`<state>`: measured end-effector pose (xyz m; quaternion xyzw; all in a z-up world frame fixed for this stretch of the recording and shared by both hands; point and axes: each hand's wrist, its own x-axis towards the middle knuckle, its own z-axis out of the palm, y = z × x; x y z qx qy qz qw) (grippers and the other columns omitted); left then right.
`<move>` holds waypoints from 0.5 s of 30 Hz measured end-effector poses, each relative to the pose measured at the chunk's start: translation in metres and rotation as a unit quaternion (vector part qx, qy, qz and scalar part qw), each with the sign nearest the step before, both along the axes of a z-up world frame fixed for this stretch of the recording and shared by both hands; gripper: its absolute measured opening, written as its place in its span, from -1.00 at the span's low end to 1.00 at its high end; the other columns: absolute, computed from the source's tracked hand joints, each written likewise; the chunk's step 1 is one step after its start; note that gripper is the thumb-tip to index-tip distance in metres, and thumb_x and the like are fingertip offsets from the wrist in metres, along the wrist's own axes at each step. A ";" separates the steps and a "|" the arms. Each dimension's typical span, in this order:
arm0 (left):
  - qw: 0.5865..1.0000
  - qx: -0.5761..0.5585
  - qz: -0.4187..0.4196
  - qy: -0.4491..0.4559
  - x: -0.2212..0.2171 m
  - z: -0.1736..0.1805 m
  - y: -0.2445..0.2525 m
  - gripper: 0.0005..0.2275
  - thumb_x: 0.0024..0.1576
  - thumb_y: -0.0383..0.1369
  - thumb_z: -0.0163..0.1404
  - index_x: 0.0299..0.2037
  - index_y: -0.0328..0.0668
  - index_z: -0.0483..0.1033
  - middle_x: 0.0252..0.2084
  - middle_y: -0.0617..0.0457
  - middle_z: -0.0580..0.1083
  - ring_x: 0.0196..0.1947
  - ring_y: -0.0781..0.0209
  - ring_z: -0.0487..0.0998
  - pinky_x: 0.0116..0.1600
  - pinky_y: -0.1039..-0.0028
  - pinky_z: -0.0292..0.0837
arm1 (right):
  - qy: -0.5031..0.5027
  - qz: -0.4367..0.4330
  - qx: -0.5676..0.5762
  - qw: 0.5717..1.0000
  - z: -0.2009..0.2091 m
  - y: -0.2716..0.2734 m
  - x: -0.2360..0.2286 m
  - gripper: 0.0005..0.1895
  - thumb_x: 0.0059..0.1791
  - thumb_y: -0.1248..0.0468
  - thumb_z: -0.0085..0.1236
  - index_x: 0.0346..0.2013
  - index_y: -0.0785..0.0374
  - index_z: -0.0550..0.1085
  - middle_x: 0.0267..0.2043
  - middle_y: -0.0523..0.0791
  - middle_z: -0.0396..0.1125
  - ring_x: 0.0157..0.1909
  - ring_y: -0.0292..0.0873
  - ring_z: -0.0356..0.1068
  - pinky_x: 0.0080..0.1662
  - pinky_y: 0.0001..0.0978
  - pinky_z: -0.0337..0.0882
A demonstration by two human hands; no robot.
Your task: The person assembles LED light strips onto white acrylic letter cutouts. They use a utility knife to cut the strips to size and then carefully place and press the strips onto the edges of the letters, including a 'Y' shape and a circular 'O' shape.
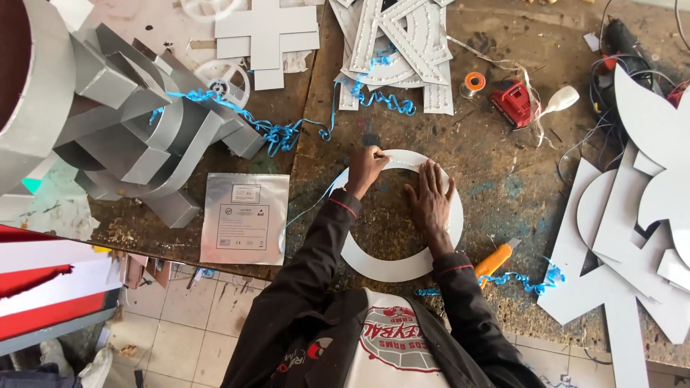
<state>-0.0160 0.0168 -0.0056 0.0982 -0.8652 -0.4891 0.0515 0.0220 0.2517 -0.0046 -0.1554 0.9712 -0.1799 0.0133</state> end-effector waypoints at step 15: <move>0.993 0.007 0.109 -0.038 0.036 0.019 -0.073 -0.65 0.11 0.00 0.38 -0.13 -0.07 0.82 -0.27 -0.07 0.72 -0.13 -0.23 0.77 0.13 0.08 0.65 | -0.022 0.065 0.012 0.998 0.004 -0.012 -0.004 -0.07 0.24 -0.41 -0.21 0.78 0.00 0.06 0.87 -0.19 -0.16 0.85 -0.17 -0.25 0.69 0.38 -0.41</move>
